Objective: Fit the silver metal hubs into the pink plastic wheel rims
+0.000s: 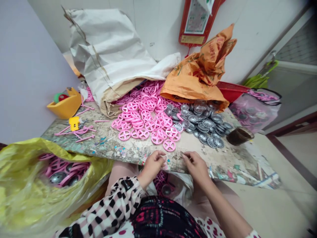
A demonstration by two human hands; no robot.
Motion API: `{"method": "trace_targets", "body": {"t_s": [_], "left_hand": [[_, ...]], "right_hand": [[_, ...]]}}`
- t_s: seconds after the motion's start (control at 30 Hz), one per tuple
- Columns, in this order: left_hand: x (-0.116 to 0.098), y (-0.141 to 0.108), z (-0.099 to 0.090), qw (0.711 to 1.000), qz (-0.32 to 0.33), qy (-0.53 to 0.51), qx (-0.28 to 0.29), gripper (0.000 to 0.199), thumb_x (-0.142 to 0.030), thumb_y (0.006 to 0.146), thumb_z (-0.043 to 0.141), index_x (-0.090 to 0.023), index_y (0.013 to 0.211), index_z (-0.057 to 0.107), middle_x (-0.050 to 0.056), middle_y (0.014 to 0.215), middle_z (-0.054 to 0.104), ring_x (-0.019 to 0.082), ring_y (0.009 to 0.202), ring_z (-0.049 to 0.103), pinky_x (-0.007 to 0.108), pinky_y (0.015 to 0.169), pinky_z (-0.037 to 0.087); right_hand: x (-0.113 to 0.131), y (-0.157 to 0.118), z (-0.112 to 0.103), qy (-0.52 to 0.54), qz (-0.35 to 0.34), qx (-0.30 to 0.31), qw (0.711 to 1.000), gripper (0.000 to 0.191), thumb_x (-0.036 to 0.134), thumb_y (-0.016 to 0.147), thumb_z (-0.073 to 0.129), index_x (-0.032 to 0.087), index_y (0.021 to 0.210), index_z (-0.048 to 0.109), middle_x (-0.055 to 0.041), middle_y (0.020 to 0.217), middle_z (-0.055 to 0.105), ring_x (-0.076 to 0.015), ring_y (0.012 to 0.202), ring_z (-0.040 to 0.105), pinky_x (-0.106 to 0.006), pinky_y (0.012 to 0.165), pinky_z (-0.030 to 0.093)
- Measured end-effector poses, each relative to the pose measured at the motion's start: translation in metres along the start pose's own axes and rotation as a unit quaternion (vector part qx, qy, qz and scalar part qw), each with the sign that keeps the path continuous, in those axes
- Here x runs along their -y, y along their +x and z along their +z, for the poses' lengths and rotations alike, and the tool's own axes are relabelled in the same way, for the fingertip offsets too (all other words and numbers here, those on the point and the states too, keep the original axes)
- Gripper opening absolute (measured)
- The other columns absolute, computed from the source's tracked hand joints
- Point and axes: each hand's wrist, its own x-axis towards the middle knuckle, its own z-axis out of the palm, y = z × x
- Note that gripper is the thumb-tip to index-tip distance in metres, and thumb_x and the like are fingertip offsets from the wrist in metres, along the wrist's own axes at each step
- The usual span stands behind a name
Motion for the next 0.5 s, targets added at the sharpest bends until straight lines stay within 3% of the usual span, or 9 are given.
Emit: {"method": "trace_targets", "body": {"t_s": [0.17,0.27,0.4,0.5], "left_hand": [[0.005,0.006,-0.001,0.999,-0.023,-0.044,-0.001,0.018,-0.016,0.079,0.053,-0.014,0.096,0.053,-0.001,0.069,0.057,0.009,0.055,0.055,0.020,0.052,0.045],[0.008,0.009,-0.004,0.998,-0.033,-0.048,0.004,0.017,-0.017,0.079,0.053,-0.014,0.095,0.052,0.000,0.069,0.058,0.009,0.054,0.056,0.020,0.052,0.045],[0.004,0.009,-0.006,0.998,-0.055,-0.041,0.006,0.015,-0.017,0.079,0.054,-0.013,0.094,0.053,0.001,0.070,0.060,0.009,0.054,0.059,0.020,0.053,0.046],[0.000,0.007,-0.007,0.997,-0.068,-0.045,0.013,0.013,-0.017,0.080,0.053,-0.013,0.092,0.054,0.001,0.071,0.061,0.010,0.056,0.061,0.019,0.053,0.046]], "right_hand": [[-0.004,0.075,0.019,0.015,0.078,-0.044,0.996,0.037,0.043,0.079,0.050,0.018,0.102,0.064,-0.0062,0.089,0.064,-0.0200,0.077,0.057,-0.031,0.072,0.041],[-0.002,0.105,0.037,0.026,0.094,-0.059,0.994,0.041,0.037,0.073,0.056,0.017,0.109,0.062,-0.0066,0.088,0.064,-0.0205,0.077,0.056,-0.031,0.070,0.041],[-0.001,0.115,0.049,0.075,0.121,-0.056,0.988,0.040,0.035,0.068,0.057,0.017,0.104,0.063,-0.0009,0.069,0.062,-0.0175,0.061,0.055,-0.027,0.058,0.039],[-0.008,0.106,0.038,0.115,0.135,-0.066,0.982,0.043,0.040,0.067,0.056,0.016,0.102,0.063,0.0008,0.065,0.059,-0.0153,0.055,0.053,-0.026,0.053,0.039]]}}
